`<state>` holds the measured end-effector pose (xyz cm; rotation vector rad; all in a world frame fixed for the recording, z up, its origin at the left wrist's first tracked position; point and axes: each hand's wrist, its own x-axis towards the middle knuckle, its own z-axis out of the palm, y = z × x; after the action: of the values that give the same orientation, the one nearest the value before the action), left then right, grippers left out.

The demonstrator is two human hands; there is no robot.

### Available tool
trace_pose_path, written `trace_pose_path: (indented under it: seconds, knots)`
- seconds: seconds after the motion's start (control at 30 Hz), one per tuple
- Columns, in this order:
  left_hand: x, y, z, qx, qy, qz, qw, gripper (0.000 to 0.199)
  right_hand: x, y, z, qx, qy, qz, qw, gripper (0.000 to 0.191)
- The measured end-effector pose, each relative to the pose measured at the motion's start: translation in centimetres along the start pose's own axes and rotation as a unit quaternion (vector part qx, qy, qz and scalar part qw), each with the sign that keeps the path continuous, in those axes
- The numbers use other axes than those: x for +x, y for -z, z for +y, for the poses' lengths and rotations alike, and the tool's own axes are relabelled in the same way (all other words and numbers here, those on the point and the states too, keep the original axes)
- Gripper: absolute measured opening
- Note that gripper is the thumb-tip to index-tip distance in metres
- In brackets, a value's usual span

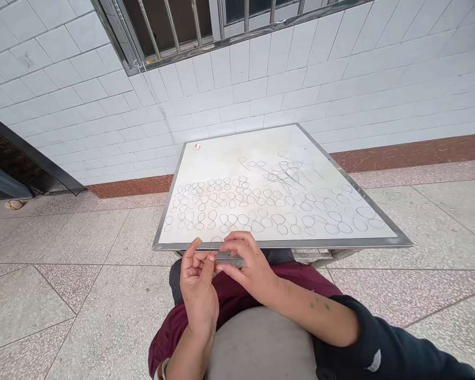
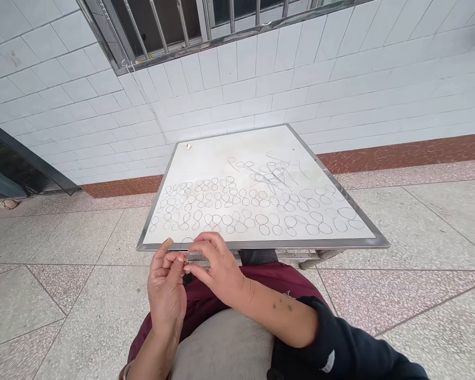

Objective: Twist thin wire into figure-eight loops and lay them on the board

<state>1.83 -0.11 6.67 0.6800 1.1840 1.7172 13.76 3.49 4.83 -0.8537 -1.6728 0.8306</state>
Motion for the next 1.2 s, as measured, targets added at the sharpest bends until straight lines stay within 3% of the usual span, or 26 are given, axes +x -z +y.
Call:
trace_pose_path:
  seconds: [0.3, 0.87, 1.03, 1.13, 1.2]
  knots:
    - [-0.1, -0.2, -0.4, -0.032, 0.011, 0.012, 0.999, 0.051, 0.1, -0.3, 0.5, -0.147, 0.088, -0.022, 0.985, 0.020]
    - [-0.1, -0.1, -1.5, 0.017, -0.025, 0.008, 1.000, 0.041, 0.2, -0.3, 0.5, -0.175, 0.166, -0.008, 0.970, 0.011]
    - [0.0, 0.0, -1.2, 0.000, 0.007, 0.002, 1.000, 0.045, -0.1, -0.2, 0.6, -0.061, 0.070, -0.013, 0.996, 0.021]
    - [0.1, 0.1, -1.1, 0.003, 0.019, 0.001, 1.000, 0.046, 0.2, 0.1, 0.5, 0.079, -0.070, 0.011, 0.994, 0.033]
    - [0.1, 0.2, -1.2, 0.018, 0.018, -0.006, 1.000, 0.045, 0.6, 0.5, 0.4, 0.147, -0.157, -0.022, 0.976, 0.030]
